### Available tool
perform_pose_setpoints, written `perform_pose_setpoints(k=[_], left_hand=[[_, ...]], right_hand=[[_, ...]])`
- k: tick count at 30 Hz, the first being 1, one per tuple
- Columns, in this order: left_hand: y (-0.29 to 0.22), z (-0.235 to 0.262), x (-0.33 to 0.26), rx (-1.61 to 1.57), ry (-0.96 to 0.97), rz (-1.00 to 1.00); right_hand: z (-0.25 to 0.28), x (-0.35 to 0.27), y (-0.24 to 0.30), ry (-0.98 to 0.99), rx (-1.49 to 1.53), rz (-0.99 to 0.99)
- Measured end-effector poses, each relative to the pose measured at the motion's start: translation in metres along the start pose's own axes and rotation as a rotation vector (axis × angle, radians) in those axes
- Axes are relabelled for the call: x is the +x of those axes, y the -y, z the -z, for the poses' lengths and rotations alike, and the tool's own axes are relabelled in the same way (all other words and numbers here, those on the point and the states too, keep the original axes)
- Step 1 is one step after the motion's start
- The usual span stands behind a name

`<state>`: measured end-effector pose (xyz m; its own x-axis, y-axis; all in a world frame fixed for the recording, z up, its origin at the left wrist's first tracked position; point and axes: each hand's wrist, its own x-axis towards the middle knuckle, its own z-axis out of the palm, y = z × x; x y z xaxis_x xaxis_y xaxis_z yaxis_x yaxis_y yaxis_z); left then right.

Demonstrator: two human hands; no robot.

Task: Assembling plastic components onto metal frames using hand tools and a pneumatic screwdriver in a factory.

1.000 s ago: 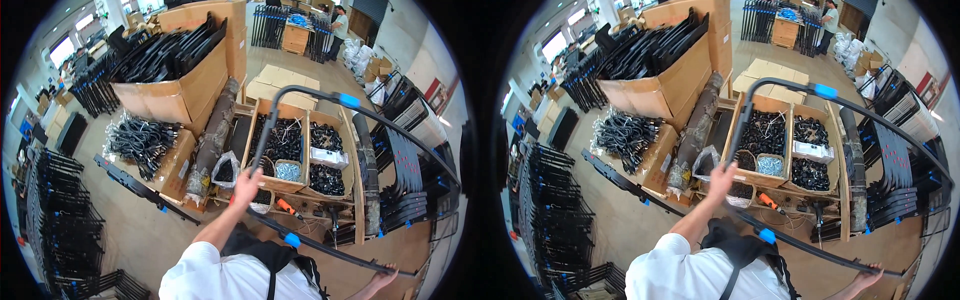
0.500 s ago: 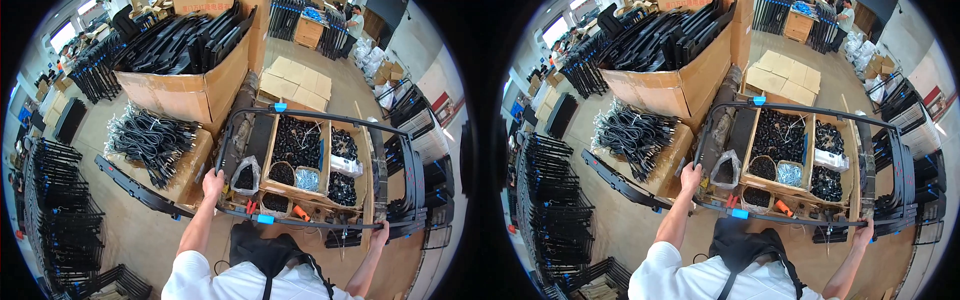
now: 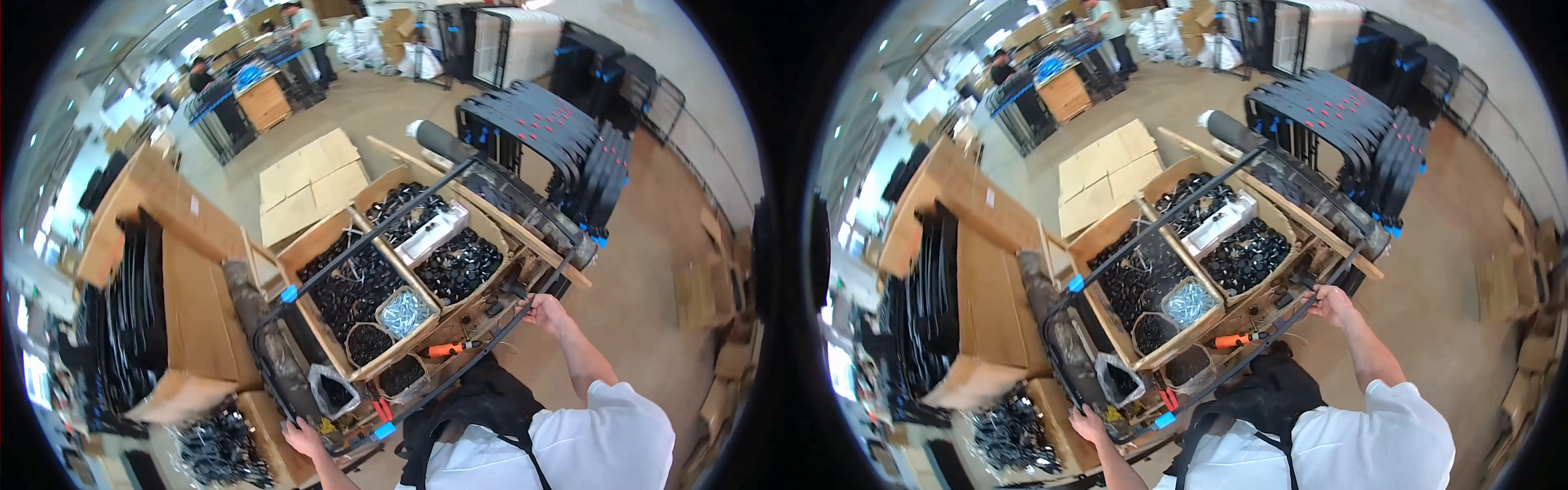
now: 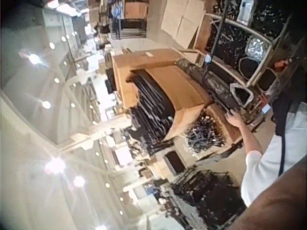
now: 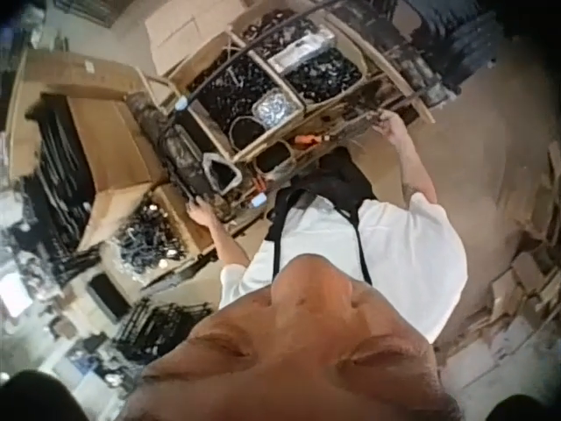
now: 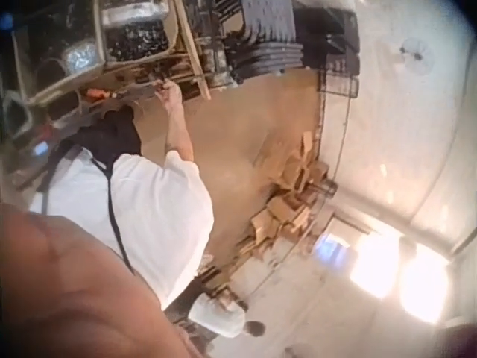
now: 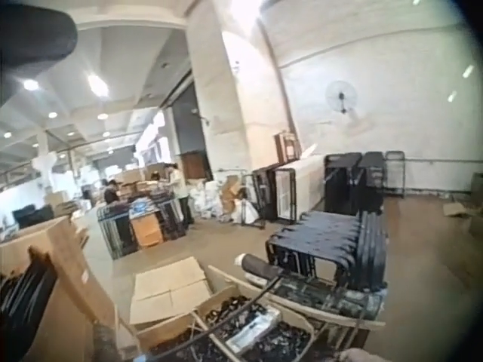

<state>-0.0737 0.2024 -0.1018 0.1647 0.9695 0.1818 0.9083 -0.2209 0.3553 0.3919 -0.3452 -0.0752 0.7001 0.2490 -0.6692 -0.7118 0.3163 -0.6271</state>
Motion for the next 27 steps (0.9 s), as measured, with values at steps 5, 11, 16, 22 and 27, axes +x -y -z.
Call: perform_pose_setpoints(k=[5, 11, 16, 22, 27], left_hand=[[-0.008, 0.004, 0.008, 0.157, 0.028, -0.069], [-0.148, 0.016, -0.046, -0.264, -0.283, -0.198], [-0.350, -0.002, -0.146, -0.429, 0.434, -0.490], [-0.500, -0.020, -0.234, -0.451, 0.871, -1.082], [-0.522, -0.040, -0.245, -0.499, 1.044, -0.898]], right_hand=[[0.060, 0.041, 0.017, 0.032, -0.732, -0.014], [0.072, 0.123, 0.016, -0.253, -1.507, 0.529], [0.053, 0.179, -0.012, -0.173, -1.725, 0.425], [0.101, 0.235, -0.038, -0.091, -1.807, 0.514], [0.098, 0.079, 0.032, 0.046, -1.805, 0.544]])
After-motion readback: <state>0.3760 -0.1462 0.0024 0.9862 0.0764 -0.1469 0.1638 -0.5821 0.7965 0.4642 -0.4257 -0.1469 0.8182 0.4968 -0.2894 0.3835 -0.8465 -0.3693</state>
